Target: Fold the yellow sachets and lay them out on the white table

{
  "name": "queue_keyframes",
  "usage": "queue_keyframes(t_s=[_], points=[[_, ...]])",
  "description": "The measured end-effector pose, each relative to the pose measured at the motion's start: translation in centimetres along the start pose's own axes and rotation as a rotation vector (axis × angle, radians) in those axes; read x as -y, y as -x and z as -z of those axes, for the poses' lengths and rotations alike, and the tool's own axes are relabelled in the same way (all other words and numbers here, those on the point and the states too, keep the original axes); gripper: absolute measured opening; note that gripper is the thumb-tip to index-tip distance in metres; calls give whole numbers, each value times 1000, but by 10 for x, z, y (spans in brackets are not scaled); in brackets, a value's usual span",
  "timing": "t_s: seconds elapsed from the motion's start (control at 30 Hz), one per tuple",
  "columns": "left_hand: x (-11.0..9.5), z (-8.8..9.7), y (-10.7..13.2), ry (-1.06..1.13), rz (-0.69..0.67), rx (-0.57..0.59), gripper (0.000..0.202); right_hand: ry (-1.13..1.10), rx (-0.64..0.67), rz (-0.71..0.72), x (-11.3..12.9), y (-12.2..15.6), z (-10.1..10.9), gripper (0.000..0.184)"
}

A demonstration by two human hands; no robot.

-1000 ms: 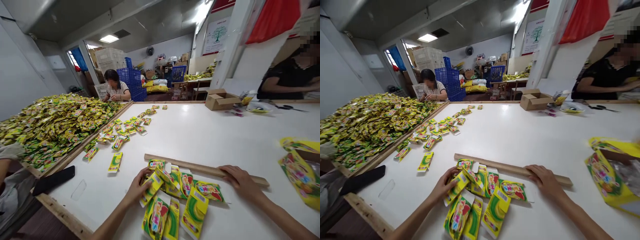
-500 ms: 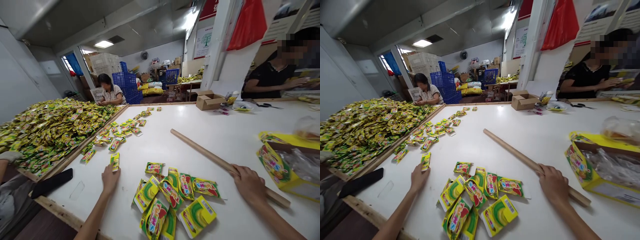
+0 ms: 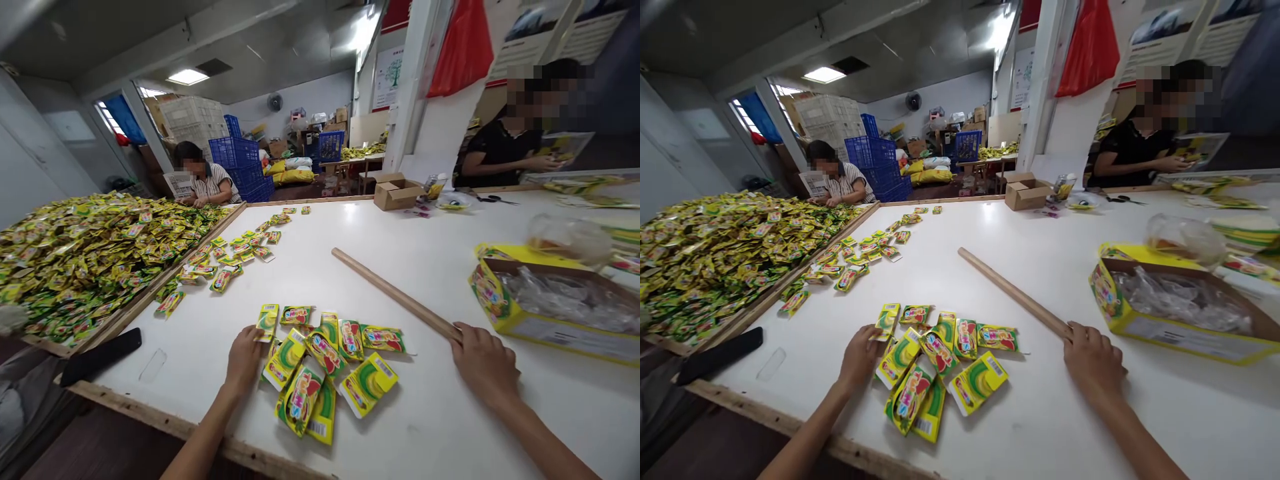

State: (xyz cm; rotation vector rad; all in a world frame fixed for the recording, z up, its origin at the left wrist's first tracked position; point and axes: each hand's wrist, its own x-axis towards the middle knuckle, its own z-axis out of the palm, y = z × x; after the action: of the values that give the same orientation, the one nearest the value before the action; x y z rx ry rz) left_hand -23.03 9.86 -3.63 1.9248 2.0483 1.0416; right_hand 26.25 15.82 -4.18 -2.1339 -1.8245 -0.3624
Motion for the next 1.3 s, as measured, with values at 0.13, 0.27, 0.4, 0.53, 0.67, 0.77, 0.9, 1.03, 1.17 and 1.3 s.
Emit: queue_keyframes(t_s=[0.13,0.27,0.4,0.53,0.67,0.77,0.9,1.03,1.17,1.3], points=[[-34,39,-6,140,-11,-242,18,-327,-97,170,16,30,26,27],[-102,67,14,385,-55,-27,21,-745,1,341,60,81,67,27],[-165,35,58,547,-193,267,19,-953,140,426,104,135,87,43],[-187,-20,91,688,-92,286,20,-1131,239,246,118,164,79,34],[-180,-46,109,964,24,276,40,-1315,238,-52,120,174,72,43],[-169,-50,118,969,37,344,35,-1384,115,-226,124,181,70,50],[-161,-48,119,898,-4,377,26,-1336,237,-63,119,177,72,37],[-167,-42,111,853,-73,390,21,-1296,366,132,111,158,79,30],[-176,-45,110,960,33,320,20,-1304,321,102,116,149,83,31],[-177,-51,116,1072,112,265,26,-1363,272,35,122,152,82,34]])
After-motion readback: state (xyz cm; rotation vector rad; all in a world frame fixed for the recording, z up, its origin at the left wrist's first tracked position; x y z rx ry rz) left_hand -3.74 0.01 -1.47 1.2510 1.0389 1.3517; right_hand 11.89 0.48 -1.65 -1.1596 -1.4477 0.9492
